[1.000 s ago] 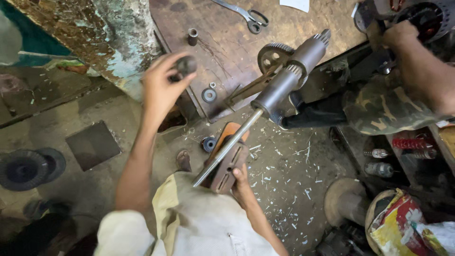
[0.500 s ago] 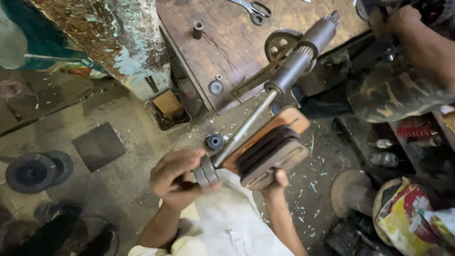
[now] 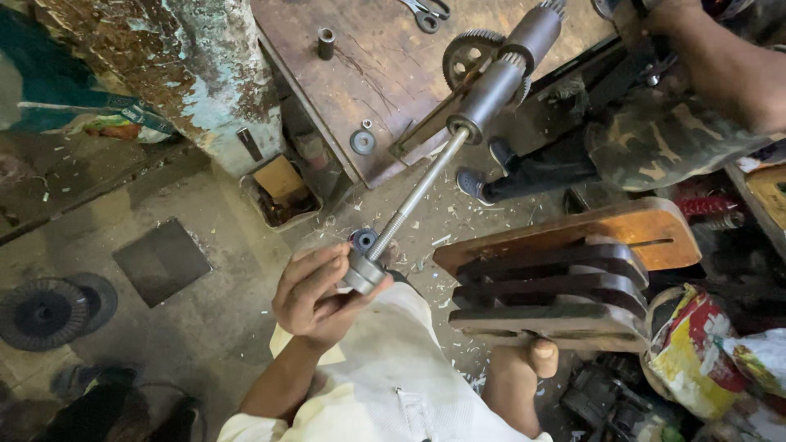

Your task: The person winds copper wire around a metal jig to form loops, then removes the loops and places them on the table. The person then assembles the jig onto a rotating shaft and operates the machine to wind more wire.

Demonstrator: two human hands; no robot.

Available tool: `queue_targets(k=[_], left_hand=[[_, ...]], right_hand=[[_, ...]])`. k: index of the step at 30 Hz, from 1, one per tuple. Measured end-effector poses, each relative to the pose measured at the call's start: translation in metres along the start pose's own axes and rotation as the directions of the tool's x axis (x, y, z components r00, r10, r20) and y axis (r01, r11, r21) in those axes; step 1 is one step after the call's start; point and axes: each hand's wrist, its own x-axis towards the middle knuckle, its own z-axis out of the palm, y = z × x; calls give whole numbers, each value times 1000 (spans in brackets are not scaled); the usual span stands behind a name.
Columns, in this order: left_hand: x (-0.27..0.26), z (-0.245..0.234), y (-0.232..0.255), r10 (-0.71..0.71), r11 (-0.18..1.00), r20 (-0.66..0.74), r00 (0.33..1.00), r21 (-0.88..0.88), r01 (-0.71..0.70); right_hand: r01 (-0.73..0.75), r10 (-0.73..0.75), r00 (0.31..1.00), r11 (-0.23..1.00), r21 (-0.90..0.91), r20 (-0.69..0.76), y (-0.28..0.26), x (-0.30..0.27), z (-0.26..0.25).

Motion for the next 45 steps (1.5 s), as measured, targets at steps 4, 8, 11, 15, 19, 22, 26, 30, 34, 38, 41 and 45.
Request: queue_targets(k=[4, 8, 11, 15, 19, 22, 26, 30, 34, 38, 41, 45], left_hand=[[9, 16, -12, 56, 998, 34, 998, 24, -56], [52, 56, -27, 106, 994, 107, 989, -41, -102], [80, 104, -39, 55, 996, 91, 994, -75, -48], [76, 102, -51, 40, 997, 136, 990, -77, -30], [45, 18, -28, -746, 235, 358, 561, -647, 726], [26, -39, 27, -669, 214, 568, 479, -470, 856], [34, -62, 72, -706, 316, 542, 456, -336, 887], [42, -57, 61, -695, 358, 508, 508, -368, 858], [37, -57, 45, -677, 359, 511, 530, -399, 844], [42, -47, 22, -622, 364, 535, 572, -449, 816], [49, -34, -2, -560, 353, 571, 601, -492, 796], [54, -15, -28, -423, 333, 671, 609, -511, 793]], right_hand=[[31, -29, 997, 999, -25, 69, -10, 3, 34], [84, -75, 988, 995, -62, 138, -19, 8, 69], [126, -107, 979, 987, -105, 171, -15, 9, 94], [156, -118, 973, 970, -186, 199, -9, 16, 126], [177, -120, 968, 949, -262, 221, 4, 30, 159], [156, -111, 981, 938, -311, 159, 12, 28, 181], [142, -84, 981, 925, -353, 176, 20, 30, 183], [191, -30, 926, 897, -399, 376, 22, 42, 162], [50, 148, 885, 913, -405, 442, 14, 45, 157], [314, 3, 868, 772, -552, 497, 3, 53, 175], [-49, 290, 904, 801, -597, 314, -1, 63, 184], [327, 3, 893, 682, -654, 450, 11, 76, 172]])
